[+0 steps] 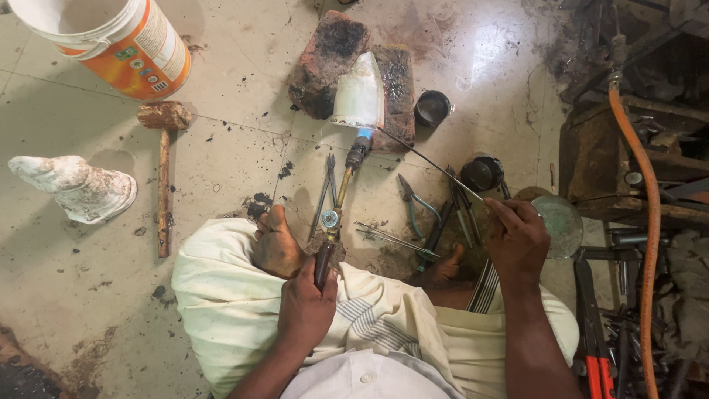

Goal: The person uses pliers and a blowtorch to heat and shape a white ceramic object, then quenches it in water and hammers it on a wooden block to refine its form.

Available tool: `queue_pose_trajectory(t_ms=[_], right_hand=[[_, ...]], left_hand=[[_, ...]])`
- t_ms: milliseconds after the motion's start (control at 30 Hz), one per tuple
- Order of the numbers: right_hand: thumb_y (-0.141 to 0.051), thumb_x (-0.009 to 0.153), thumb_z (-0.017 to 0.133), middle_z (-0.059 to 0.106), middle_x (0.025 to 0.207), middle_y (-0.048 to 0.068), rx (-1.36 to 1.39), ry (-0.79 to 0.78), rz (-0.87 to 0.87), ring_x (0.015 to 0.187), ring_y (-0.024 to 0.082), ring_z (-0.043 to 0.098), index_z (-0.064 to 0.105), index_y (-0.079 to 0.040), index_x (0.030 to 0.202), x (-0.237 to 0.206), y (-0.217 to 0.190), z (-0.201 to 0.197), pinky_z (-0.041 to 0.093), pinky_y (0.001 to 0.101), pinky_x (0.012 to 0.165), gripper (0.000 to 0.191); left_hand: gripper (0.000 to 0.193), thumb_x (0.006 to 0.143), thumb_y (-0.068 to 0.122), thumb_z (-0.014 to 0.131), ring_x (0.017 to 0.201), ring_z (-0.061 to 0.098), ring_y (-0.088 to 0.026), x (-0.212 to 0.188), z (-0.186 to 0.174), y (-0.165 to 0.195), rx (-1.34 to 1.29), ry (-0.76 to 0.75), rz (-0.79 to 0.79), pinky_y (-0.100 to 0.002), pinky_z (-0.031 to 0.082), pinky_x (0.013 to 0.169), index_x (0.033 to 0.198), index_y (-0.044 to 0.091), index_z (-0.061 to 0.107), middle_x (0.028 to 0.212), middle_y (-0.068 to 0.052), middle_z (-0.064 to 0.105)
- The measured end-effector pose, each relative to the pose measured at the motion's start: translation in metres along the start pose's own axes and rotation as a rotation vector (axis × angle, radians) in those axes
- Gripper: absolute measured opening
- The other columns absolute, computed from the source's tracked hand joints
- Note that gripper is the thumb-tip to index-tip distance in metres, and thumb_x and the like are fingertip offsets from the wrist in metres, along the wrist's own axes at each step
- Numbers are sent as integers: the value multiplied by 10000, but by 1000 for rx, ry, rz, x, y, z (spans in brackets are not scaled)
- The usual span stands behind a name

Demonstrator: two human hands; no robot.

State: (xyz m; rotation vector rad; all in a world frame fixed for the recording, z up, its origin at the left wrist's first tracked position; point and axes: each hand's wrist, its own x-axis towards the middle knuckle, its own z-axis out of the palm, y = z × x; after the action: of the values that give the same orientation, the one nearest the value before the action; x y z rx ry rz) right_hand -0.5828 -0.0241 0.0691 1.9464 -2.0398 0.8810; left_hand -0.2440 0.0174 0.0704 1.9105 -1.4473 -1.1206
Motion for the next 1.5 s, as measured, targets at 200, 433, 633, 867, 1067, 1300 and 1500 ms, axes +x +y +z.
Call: queue_pose_trajectory(t_ms=[200,433,633,867,1067,1300,1500], right_hand=[[-83,952,789,707,1039,68,22,-2,13,890,243,704,803,-183,1123,-2,2,1,579,368,767,199],[-82,944,790,711,1035,61,-2,-5,0,901,239,700,803,-179,1117,-5,2,-1,578,368,783,199],[-74,945,787,705,1032,65,19,12,-6,902,239,698,803,-170,1110,-3,2,0,576,367,782,191],[-63,948,789,704,1008,56,20,-2,-16,878,229,694,803,-169,1113,-4,3,0,574,359,769,196],[-51,934,788,707,1032,68,19,-8,-16,882,230,697,806,-174,1118,-6,3,0,575,357,761,222],[-47,927,793,710,1034,70,7,6,-29,906,246,700,804,-168,1124,-6,2,0,576,368,780,231],[-49,928,795,707,1031,74,27,23,-41,916,252,700,800,-164,1125,-3,-1,-2,579,373,795,229]], left_hand=[[203,914,234,642,779,706,-453,-3,1,0,-10,3,16,-536,534,680,998,50,632,774,-245,711],[201,917,230,641,799,705,-456,-6,3,-1,-7,7,18,-542,531,689,996,45,636,774,-248,712],[212,911,230,643,799,706,-455,-6,2,-1,-9,5,8,-537,535,691,1026,52,642,784,-248,713],[208,911,228,638,797,709,-451,-6,2,-1,-13,4,17,-533,536,694,1019,50,637,784,-248,713],[198,916,229,636,796,704,-456,-7,3,-3,-5,6,17,-538,528,697,999,49,630,783,-250,710],[202,917,237,642,788,705,-455,-7,3,-5,-12,29,46,-534,532,687,996,51,627,794,-241,713],[200,918,232,641,787,708,-451,-7,2,-4,-13,26,44,-532,532,689,1008,53,633,790,-243,714]])
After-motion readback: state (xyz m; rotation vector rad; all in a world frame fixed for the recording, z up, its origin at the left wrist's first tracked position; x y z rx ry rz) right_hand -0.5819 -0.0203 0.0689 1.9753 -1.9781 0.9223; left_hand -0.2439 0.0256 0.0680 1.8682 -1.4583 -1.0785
